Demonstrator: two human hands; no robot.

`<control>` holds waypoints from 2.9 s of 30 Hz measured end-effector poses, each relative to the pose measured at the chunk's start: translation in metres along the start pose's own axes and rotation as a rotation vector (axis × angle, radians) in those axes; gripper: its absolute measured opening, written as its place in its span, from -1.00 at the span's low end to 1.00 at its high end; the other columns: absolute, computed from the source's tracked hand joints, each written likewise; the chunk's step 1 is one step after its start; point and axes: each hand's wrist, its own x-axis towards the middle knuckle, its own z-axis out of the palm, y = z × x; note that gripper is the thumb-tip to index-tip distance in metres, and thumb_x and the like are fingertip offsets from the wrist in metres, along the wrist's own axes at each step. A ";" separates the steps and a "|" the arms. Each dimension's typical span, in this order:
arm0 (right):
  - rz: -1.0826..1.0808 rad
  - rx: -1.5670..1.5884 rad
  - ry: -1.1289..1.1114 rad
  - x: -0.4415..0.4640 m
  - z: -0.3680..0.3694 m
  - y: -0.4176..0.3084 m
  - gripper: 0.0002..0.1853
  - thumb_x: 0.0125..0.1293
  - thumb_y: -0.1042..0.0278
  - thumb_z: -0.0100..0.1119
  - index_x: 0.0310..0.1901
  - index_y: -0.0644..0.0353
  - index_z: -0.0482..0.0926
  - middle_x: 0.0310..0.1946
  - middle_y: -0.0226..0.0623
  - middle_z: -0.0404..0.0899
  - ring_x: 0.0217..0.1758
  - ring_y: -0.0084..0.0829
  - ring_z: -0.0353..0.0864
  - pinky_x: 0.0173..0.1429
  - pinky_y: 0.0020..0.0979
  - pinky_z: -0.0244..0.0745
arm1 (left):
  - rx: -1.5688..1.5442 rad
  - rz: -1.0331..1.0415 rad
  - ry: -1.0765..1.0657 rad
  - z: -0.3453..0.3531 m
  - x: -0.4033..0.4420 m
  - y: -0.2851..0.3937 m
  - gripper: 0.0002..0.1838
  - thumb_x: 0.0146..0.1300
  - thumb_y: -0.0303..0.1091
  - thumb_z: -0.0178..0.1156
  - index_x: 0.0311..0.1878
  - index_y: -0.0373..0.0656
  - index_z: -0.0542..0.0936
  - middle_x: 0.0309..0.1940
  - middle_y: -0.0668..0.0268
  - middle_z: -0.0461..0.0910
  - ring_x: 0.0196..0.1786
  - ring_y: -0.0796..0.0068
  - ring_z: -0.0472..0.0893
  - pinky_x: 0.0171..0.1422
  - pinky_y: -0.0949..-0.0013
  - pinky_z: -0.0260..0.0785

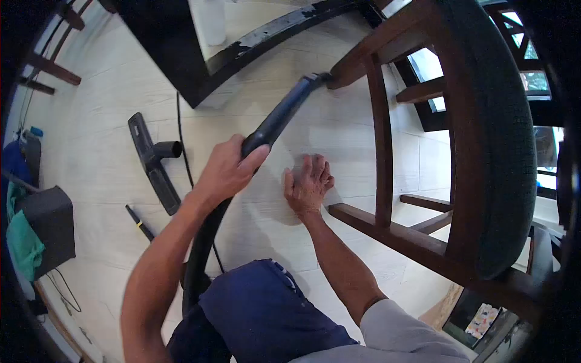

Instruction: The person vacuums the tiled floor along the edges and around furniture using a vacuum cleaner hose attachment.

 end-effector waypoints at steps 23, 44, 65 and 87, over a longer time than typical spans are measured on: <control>0.036 0.034 -0.073 -0.001 -0.003 0.001 -0.26 0.25 -0.09 0.21 0.37 0.14 0.28 0.43 0.11 0.14 0.51 0.14 0.05 0.37 0.23 -0.03 | 0.519 -0.008 0.022 0.079 -0.019 0.015 -0.50 0.33 0.01 0.26 -0.07 -0.29 0.39 -0.28 -0.07 0.62 -0.32 -0.17 0.68 -0.25 -0.07 0.54; 0.036 0.076 0.004 0.001 -0.007 0.001 -0.26 0.20 -0.08 0.24 0.34 0.11 0.32 0.38 0.05 0.16 0.47 0.09 0.09 0.37 0.22 0.02 | 0.454 0.016 -0.222 0.038 -0.005 0.025 -0.41 0.28 0.03 0.33 0.03 -0.39 0.49 -0.43 -0.08 0.66 -0.27 -0.02 0.74 -0.20 0.01 0.54; -0.312 0.196 -0.263 -0.210 -0.077 0.120 -0.53 0.25 0.29 0.21 0.22 0.13 0.51 0.41 -0.17 0.36 0.56 -0.19 0.22 0.52 0.17 0.03 | 0.172 -0.500 -0.659 -0.005 -0.120 0.036 -0.55 0.25 -0.05 0.34 -0.11 -0.31 0.57 -0.47 0.23 0.58 -0.55 0.46 0.55 -0.53 0.34 0.41; -0.238 0.285 -0.095 -0.223 -0.075 0.121 -0.55 0.34 0.30 0.17 0.24 0.18 0.46 0.43 -0.22 0.35 0.58 -0.19 0.20 0.60 0.09 -0.02 | 0.641 -0.094 -0.257 -0.007 -0.157 0.041 -0.41 0.23 0.06 0.33 -0.29 -0.46 0.52 -0.59 -0.05 0.56 -0.46 -0.01 0.61 -0.28 0.05 0.43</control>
